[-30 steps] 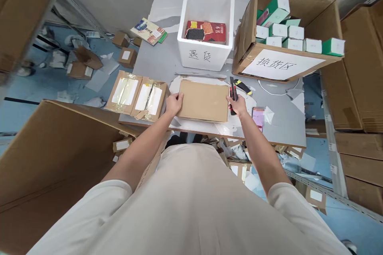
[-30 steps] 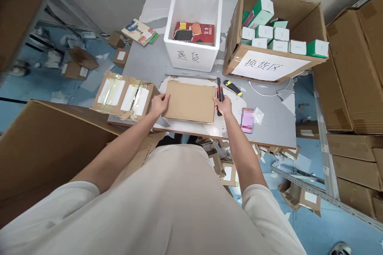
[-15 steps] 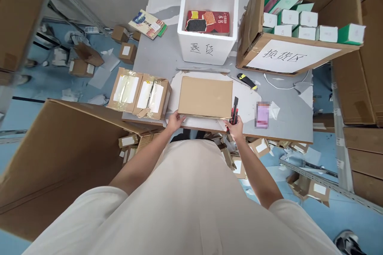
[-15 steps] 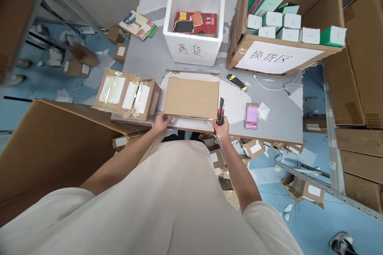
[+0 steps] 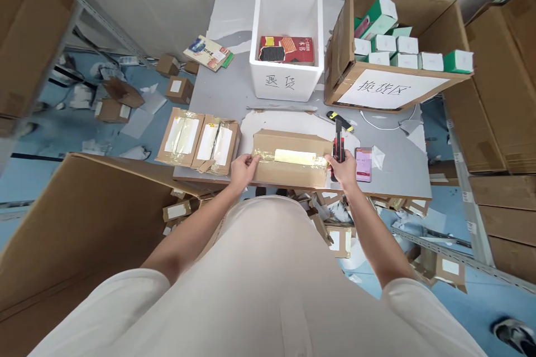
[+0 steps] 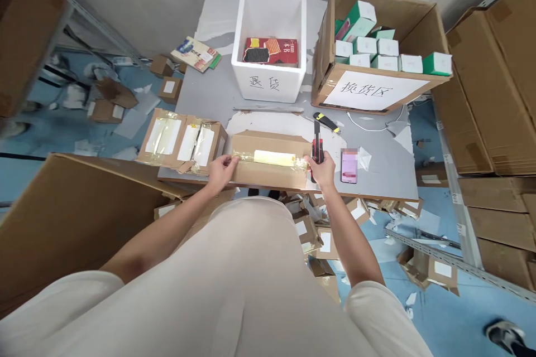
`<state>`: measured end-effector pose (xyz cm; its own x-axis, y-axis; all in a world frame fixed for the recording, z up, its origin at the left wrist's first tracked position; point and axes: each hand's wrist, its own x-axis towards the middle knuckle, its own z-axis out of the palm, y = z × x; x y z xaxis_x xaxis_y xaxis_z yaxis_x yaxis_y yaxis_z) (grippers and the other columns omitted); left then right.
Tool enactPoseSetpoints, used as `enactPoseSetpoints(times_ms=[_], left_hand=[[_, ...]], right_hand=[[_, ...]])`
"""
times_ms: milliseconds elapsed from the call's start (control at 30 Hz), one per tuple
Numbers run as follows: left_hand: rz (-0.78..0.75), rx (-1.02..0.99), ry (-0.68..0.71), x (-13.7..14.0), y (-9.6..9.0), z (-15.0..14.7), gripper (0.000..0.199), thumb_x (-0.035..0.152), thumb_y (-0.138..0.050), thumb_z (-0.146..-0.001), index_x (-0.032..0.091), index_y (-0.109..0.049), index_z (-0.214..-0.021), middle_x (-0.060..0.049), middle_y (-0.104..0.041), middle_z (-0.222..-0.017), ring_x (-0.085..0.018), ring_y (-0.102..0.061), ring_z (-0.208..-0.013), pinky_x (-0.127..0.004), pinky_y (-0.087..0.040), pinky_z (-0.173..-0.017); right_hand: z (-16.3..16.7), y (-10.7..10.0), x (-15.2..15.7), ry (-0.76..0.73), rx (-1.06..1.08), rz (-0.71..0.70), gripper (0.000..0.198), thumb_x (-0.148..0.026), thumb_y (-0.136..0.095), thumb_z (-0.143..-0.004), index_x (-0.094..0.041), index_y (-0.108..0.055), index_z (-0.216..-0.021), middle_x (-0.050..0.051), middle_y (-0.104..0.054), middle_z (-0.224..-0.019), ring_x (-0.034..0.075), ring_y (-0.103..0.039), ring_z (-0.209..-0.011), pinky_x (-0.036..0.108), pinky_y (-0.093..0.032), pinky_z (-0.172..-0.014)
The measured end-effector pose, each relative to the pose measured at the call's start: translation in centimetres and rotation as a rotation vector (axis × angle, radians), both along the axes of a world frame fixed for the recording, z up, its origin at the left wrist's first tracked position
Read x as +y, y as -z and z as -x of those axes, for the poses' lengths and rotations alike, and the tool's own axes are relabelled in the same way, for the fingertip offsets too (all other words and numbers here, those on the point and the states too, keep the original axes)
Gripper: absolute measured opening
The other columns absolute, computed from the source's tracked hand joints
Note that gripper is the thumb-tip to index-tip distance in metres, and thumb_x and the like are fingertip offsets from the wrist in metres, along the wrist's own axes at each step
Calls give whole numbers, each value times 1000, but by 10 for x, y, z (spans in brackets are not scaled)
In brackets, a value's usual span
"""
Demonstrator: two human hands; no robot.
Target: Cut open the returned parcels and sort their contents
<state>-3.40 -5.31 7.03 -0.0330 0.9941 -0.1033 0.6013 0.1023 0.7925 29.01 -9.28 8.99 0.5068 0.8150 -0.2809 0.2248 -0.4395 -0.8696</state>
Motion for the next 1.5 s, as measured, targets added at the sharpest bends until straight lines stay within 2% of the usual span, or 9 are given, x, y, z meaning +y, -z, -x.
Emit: enactPoseSetpoints(times_ms=[133, 200, 300, 433, 533, 633, 733, 1100, 1500], left_hand=[[16, 163, 34, 33, -7, -10, 48, 55, -45, -89, 15, -69, -82, -10, -68, -76, -23, -63, -76, -34, -48, -75], [-17, 225, 78, 40, -7, -17, 51, 55, -49, -88, 10, -68, -103, -18, -68, -99, -29, -64, -95, -40, -48, -85], [-198, 298, 160, 35, -2, -31, 66, 51, -62, -82, 8, -53, -131, -26, -49, -138, -38, -46, -129, -51, -39, -103], [-396, 273, 452, 29, 10, -42, 31, 33, -50, -93, 19, -62, -118, -16, -58, -130, -30, -47, -131, -50, -37, -109], [-462, 271, 529, 32, 17, -44, 29, 28, -42, -96, 19, -64, -114, -14, -65, -120, -27, -55, -122, -48, -42, -104], [-499, 283, 521, 35, 21, -42, 31, 27, -41, -97, 18, -63, -116, -15, -65, -120, -26, -55, -122, -49, -43, -104], [-494, 266, 522, 35, 21, -42, 31, 26, -42, -97, 17, -63, -116, -15, -65, -121, -26, -55, -124, -49, -43, -105], [-442, 265, 498, 35, 19, -42, 30, 27, -42, -96, 19, -64, -115, -14, -65, -121, -25, -56, -122, -48, -41, -106], [-402, 290, 505, 37, 22, -41, 34, 31, -41, -97, 19, -66, -117, -13, -65, -122, -27, -55, -121, -46, -36, -109]], right_hand=[[-3, -4, 40, -43, -143, 85, 42, -51, -75, -63, -21, -52, -81, -4, -57, -67, 13, -57, -49, 24, -43, -43], [-6, -1, 61, -72, -252, 114, 41, -53, -72, -66, -20, -55, -86, -1, -60, -72, 15, -59, -56, 27, -47, -51], [-11, 1, 81, -142, -406, 151, 43, -54, -66, -72, -19, -58, -97, 5, -65, -81, 21, -63, -72, 34, -51, -66], [-6, -16, 82, -282, -612, 71, 48, -47, -52, -84, -16, -55, -120, 15, -66, -108, 30, -61, -96, 43, -48, -82], [12, -39, 81, -664, -702, -99, 52, -37, -42, -91, -17, -45, -138, 16, -59, -128, 32, -57, -110, 43, -47, -86], [39, -51, 91, -1154, -706, -165, 52, -31, -39, -95, -28, -39, -147, 10, -61, -125, 27, -59, -104, 36, -47, -81], [62, -50, 107, -1372, -757, -174, 52, -27, -37, -97, -35, -39, -147, 6, -64, -115, 21, -61, -92, 29, -43, -75], [65, -56, 129, -1459, -953, -14, 63, -12, -47, -90, -45, -42, -143, 2, -68, -105, 13, -57, -64, 27, -30, -60], [-78, -88, 49, -1307, -1275, 317, 83, -5, -51, -76, -49, -35, -145, 5, -67, -93, 12, -56, -52, 28, -30, -52]])
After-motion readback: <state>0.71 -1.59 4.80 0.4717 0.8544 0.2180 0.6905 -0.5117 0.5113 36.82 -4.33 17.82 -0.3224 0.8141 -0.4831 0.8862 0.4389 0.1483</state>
